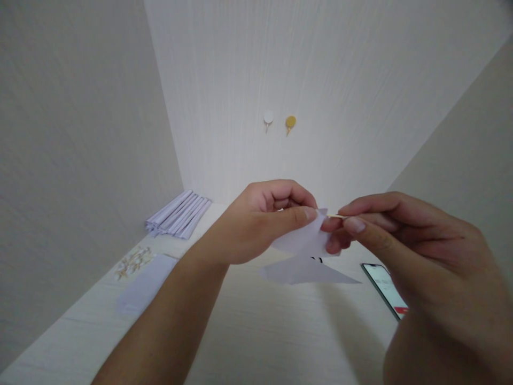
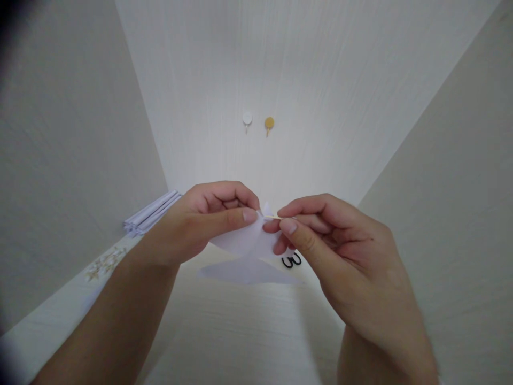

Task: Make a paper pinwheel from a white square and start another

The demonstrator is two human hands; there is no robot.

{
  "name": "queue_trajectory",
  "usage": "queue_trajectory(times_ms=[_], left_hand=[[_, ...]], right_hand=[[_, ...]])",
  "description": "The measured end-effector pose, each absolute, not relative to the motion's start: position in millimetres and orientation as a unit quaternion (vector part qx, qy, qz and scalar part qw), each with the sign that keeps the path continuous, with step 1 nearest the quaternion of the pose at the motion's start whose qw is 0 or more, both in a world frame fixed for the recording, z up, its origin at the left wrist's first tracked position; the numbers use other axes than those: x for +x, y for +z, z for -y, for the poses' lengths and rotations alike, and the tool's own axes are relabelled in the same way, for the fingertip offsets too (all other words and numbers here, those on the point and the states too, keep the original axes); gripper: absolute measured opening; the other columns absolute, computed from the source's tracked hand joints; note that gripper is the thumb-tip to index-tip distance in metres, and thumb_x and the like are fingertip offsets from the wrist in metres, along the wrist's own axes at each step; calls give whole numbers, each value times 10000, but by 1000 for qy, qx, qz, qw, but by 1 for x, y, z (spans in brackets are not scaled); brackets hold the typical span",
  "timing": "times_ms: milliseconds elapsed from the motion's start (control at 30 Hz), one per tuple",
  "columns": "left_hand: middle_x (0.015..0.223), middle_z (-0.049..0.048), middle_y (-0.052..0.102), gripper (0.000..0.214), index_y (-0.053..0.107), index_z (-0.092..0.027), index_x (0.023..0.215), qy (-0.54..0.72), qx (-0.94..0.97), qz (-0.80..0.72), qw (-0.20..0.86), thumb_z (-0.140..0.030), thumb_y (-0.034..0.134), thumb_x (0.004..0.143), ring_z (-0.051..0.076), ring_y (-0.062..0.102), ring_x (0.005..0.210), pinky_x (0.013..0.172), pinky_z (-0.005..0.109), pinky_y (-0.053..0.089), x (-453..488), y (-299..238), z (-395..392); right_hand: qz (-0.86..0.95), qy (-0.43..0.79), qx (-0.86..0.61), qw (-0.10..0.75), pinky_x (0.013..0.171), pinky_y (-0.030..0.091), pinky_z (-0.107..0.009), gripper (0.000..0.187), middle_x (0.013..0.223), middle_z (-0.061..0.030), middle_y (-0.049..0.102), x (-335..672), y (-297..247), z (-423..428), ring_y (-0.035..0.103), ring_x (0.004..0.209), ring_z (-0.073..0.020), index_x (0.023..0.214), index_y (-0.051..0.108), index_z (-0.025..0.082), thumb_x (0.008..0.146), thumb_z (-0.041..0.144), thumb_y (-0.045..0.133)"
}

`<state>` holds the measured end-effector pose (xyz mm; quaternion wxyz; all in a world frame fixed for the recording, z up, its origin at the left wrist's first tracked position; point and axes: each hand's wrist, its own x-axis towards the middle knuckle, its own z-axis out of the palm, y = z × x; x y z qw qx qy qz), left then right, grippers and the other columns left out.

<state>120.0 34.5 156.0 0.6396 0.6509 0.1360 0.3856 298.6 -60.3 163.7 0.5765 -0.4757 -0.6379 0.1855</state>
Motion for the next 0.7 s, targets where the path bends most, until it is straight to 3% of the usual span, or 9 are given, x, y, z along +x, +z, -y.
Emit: queue_trajectory(times_ms=[300, 700], left_hand=[[739, 21, 703, 185, 665, -141, 842, 362, 622, -80, 689, -293, 770, 827, 107, 613, 589, 558, 222, 464, 121, 158, -27], [754, 39, 731, 90, 688, -142, 844, 332, 593, -58, 731, -217, 737, 846, 128, 670, 620, 581, 221, 503, 118, 158, -27]], right_hand=[[646, 205, -440, 589, 596, 614, -285, 42, 744, -24, 744, 301, 160, 59, 720, 660, -182, 921, 761, 235, 882, 252, 761], [645, 233, -414, 599, 574, 615, -257, 55, 754, -17, 759, 297, 159, 60, 722, 637, -164, 923, 773, 251, 883, 217, 757]])
